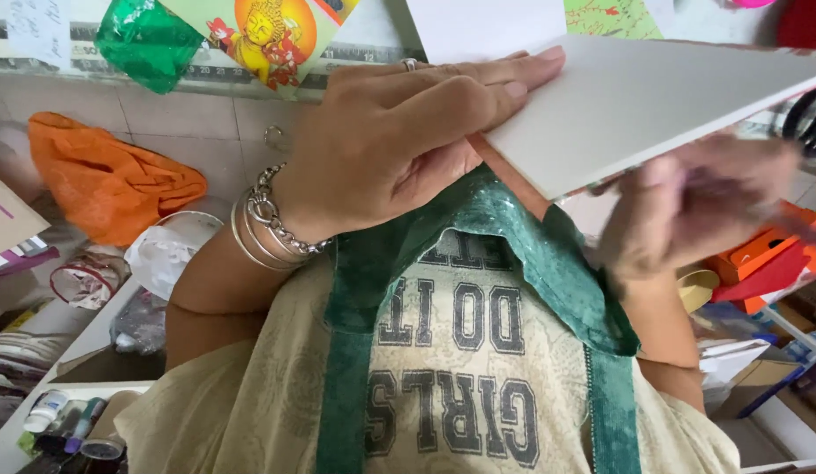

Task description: Assembling a paper craft project by applying adhesive with a brush and positioning small paper components.

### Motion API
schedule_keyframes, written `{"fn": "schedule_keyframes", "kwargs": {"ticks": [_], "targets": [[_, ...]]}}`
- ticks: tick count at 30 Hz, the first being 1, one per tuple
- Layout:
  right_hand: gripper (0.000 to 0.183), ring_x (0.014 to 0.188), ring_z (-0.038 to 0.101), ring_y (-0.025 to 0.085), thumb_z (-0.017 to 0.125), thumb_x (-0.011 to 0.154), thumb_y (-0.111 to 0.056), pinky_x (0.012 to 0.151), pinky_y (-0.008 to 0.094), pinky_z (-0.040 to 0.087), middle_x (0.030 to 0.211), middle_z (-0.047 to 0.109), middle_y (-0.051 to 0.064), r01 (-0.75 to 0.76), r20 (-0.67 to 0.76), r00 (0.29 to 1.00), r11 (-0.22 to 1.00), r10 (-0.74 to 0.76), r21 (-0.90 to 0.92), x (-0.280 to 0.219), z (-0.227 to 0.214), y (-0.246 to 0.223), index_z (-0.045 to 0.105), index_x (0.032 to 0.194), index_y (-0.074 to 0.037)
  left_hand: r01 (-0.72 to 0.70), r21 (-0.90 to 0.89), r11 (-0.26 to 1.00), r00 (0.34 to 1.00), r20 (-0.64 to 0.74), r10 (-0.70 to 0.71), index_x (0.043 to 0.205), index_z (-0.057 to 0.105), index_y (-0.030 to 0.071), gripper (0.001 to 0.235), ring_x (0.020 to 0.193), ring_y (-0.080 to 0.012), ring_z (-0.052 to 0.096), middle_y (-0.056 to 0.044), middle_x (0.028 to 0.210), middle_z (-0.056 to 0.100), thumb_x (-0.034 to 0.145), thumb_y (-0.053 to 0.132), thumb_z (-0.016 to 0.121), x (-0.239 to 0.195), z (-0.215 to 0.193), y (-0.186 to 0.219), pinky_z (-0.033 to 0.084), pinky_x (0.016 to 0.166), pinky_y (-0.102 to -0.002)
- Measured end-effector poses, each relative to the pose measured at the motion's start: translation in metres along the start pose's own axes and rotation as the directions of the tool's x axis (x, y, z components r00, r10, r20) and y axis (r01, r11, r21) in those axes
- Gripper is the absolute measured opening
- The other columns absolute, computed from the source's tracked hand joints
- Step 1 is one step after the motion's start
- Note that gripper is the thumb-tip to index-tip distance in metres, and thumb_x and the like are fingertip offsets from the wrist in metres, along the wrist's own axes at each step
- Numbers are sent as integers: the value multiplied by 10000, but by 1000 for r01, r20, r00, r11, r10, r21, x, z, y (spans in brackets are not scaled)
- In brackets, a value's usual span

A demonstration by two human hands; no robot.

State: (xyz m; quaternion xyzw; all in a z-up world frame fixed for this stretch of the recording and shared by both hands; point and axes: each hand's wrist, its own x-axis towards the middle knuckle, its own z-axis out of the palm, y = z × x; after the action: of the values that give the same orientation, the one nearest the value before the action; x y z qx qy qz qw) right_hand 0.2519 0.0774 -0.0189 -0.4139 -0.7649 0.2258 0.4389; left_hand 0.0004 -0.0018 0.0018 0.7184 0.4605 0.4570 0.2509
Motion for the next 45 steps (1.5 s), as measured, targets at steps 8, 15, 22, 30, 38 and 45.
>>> {"fn": "schedule_keyframes", "kwargs": {"ticks": [8,15,22,30,38,45], "targets": [[246,478,326,184,509,900,93,390,304,230,602,337,27,269,42,949,871,-313,411,6,17,1,348,904,-94,-18,38,999,1000,-2,18,1236,486,37,198,1174,-219,694,-25,1327,512,1043,11,521,-1,1,-2,634,739,-304],[268,380,254,174,481,879,72,361,331,178,472,332,27,335,146,888,831,-436,444,1,10,-2,307,771,-102,-12,11,1000,1000,-2,12,1257,489,31,204,1179,-226,685,-54,1323,518,1057,67,478,1,-2,-1,649,836,-326],[167,371,353,189,493,912,84,313,338,240,514,422,47,372,88,891,829,-445,418,8,16,-5,367,897,-25,-27,27,999,999,-34,28,1124,540,10,149,1088,-236,726,-58,1275,541,1034,92,454,4,-2,-1,613,730,-316],[132,408,394,221,464,907,86,335,340,262,496,443,79,364,62,911,864,-408,348,14,19,-14,369,898,-5,-35,12,999,999,-40,35,1103,528,5,110,1070,-241,734,-69,1269,542,1032,80,490,4,-2,-3,618,727,-323],[167,417,347,189,510,938,-24,346,317,273,560,375,53,347,21,929,890,-369,295,4,11,3,362,863,-40,-15,23,1000,1000,-27,16,1134,536,20,132,1146,-213,675,-39,1286,527,1035,69,464,3,-1,1,630,777,-319],[177,342,398,201,463,936,-47,310,298,283,464,360,107,296,12,950,913,-311,281,14,16,-22,313,864,15,-14,0,1000,1000,-22,14,1116,542,-1,171,1159,-230,626,-68,1263,537,1022,75,421,6,-2,3,626,822,-330]]}}
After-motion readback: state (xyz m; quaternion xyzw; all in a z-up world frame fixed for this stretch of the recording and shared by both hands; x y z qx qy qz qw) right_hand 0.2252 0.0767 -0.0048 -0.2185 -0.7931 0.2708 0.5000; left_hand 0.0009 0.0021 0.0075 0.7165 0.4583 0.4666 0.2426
